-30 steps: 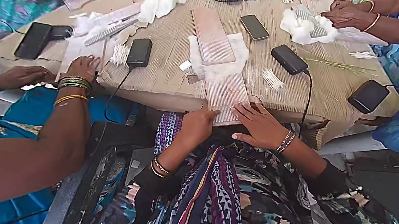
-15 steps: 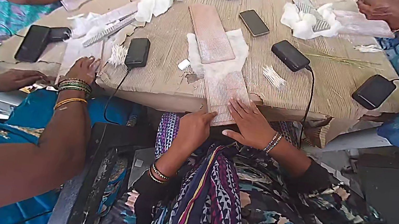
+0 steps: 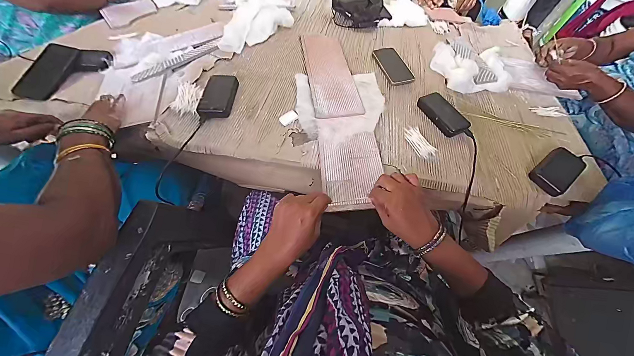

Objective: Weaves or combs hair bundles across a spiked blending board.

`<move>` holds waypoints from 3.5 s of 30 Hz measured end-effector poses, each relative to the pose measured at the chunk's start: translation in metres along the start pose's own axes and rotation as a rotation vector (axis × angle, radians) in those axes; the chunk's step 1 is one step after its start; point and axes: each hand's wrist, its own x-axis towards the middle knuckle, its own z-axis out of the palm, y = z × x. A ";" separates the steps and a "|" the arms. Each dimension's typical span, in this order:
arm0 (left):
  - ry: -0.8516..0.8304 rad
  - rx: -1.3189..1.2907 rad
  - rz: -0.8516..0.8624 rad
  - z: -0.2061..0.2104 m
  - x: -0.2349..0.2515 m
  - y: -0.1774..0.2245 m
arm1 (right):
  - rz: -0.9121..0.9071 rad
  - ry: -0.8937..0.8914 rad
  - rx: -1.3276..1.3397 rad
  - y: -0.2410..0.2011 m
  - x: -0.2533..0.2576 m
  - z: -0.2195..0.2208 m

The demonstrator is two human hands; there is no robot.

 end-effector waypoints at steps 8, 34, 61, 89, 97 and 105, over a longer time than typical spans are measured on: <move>-0.042 -0.008 -0.151 -0.004 0.018 -0.010 | 0.167 -0.141 -0.067 0.036 0.023 -0.020; -0.071 -0.393 -0.608 -0.029 -0.008 -0.059 | 0.382 -0.365 0.328 0.030 0.168 0.054; -0.169 -0.276 -0.560 -0.001 0.055 0.004 | 0.654 -0.111 0.363 0.033 0.065 0.034; -0.364 -0.043 -0.394 0.001 0.039 0.032 | -0.092 -0.123 0.166 0.044 0.000 -0.010; -0.373 -0.021 -0.393 -0.003 0.039 0.025 | 0.009 -0.348 0.062 0.023 0.018 0.033; -0.289 -0.033 -0.200 0.004 0.021 0.033 | 0.054 -0.596 0.070 0.003 -0.023 -0.027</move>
